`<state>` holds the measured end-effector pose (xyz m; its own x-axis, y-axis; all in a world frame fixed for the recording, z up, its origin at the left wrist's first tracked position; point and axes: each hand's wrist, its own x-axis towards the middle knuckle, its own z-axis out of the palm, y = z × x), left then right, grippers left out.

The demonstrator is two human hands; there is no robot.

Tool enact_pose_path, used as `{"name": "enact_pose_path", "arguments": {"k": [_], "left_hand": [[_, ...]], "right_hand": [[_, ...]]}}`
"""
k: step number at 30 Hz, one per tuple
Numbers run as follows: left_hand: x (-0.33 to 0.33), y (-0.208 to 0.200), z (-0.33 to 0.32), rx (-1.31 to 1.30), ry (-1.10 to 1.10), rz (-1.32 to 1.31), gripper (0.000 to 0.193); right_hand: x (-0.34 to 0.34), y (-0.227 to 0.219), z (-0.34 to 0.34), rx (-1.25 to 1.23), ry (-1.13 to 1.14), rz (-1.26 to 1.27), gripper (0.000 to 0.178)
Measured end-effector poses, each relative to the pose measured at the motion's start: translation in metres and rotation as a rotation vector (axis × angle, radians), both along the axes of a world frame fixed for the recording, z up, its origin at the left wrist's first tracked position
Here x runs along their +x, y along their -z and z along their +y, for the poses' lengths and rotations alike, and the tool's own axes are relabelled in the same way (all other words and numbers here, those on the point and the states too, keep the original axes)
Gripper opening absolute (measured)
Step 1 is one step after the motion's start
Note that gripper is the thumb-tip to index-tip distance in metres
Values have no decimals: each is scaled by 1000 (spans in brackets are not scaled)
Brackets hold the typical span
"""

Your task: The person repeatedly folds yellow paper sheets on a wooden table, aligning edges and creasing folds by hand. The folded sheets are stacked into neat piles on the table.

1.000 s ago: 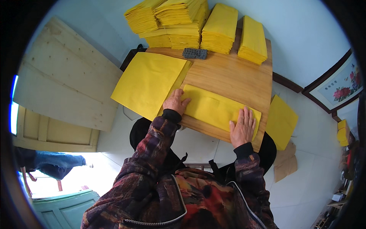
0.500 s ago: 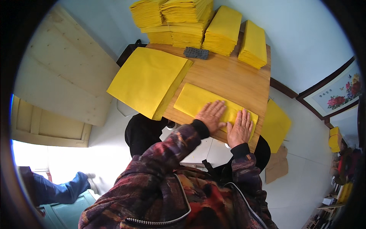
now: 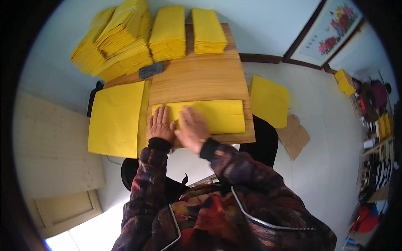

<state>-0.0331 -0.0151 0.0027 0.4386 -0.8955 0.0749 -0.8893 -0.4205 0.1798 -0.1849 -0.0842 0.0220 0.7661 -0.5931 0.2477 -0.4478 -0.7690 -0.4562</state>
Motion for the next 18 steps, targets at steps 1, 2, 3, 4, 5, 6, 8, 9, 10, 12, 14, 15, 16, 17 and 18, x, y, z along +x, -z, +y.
{"name": "enact_pose_path", "arguments": {"k": [1,2,3,4,5,6,8,9,10,12,14,15,16,17,18], "left_hand": [[4,1,2,46,24,-45,63],[6,1,2,133,37,-75,63],[8,1,2,171,44,-85,63],[9,1,2,125,66,-97,63],[7,2,2,133,57,-92,63],[6,2,2,127,51,-89,62],[3,2,2,50,34,-69,64],[1,2,3,54,30,-73,64],[1,1,3,36,35,-85,63],[2,0,4,31,43,-95,63],[2,-1,5,40,44,-106,62],[3,-1,5,40,43,-106,63],[3,-2,5,36,47,-116,63],[2,-2,4,39,47,-116,64],[2,-2,4,29,42,-113,64]], "right_hand": [[21,-1,9,67,-17,6,64],[38,-1,14,103,-42,-58,64],[49,0,15,107,-39,-72,64],[55,1,13,136,-42,-21,64],[55,3,8,173,-42,-1,68],[49,6,1,134,-7,-34,71],[23,10,-14,121,58,56,77],[4,12,-22,76,103,114,84],[-16,13,-30,48,165,156,86],[-60,12,-50,13,242,158,86],[-96,8,-64,23,314,254,88],[-108,5,-70,-19,355,315,89],[-119,2,-73,25,364,290,90],[-127,-1,-75,35,353,284,87],[-131,-5,-75,78,355,326,84]]}}
